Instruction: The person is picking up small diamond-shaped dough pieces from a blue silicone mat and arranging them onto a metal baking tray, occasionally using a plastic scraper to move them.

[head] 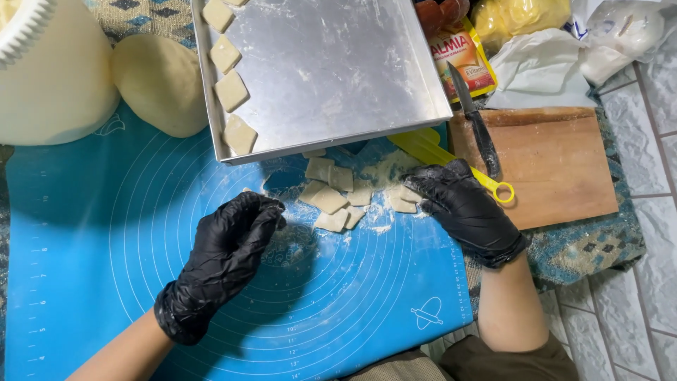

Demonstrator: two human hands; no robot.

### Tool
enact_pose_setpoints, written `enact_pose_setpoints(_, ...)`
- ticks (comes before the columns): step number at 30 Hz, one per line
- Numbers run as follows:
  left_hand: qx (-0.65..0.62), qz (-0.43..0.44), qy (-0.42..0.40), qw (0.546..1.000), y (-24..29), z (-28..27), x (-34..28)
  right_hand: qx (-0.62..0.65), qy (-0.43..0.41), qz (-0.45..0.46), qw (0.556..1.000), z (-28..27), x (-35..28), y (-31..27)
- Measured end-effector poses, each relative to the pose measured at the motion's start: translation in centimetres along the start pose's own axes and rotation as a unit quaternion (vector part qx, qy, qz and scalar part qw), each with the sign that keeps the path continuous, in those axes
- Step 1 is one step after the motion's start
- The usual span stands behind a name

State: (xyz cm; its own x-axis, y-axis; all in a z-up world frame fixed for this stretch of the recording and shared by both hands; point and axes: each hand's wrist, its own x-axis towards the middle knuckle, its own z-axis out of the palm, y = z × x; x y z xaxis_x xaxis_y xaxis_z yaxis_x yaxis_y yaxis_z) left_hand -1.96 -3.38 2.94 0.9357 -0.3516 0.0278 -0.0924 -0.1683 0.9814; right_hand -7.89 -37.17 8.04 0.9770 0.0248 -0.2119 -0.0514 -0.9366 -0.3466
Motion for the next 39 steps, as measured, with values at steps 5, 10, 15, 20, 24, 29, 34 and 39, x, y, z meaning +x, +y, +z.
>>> enact_pose_setpoints(5, -0.008, -0.001, 0.029, 1.000, -2.5, -0.7, -0.7, 0.052, -0.019, 0.094, 0.994, -0.6, 0.1, -1.1)
enact_pose_setpoints(10, -0.006, -0.003, 0.034, 0.999, -3.0, -1.1, -1.1, 0.077, 0.092, 0.130, 0.984, 1.3, 0.3, 2.3)
enact_pose_setpoints(15, 0.000, 0.057, 0.053, 0.997, -2.8, -1.8, -1.4, 0.149, 0.112, -0.061, 0.981, 0.6, -0.1, 1.8)
enact_pose_setpoints(20, -0.010, 0.072, 0.082, 0.994, -4.2, -1.7, -1.6, 0.107, 0.105, -0.010, 0.989, 1.7, -0.2, 3.2)
enact_pose_setpoints(24, 0.006, 0.052, 0.092, 0.994, -4.4, -1.6, -1.6, 0.101, 0.119, -0.053, 0.986, 2.2, 0.0, 3.2)
enact_pose_setpoints(29, -0.041, 0.062, 0.085, 0.994, -4.4, -1.6, -2.1, 0.199, 0.083, 0.001, 0.977, 1.8, 0.1, 3.0)
enact_pose_setpoints(34, -0.054, 0.062, 0.088, 0.993, -4.6, -1.6, -2.2, 0.304, 0.105, 0.079, 0.944, 2.1, 0.4, 0.9)
enact_pose_setpoints(39, -0.100, 0.085, 0.064, 0.989, -4.8, -1.7, -2.2, 0.187, 0.285, -0.014, 0.940, 2.4, 1.5, 0.4)
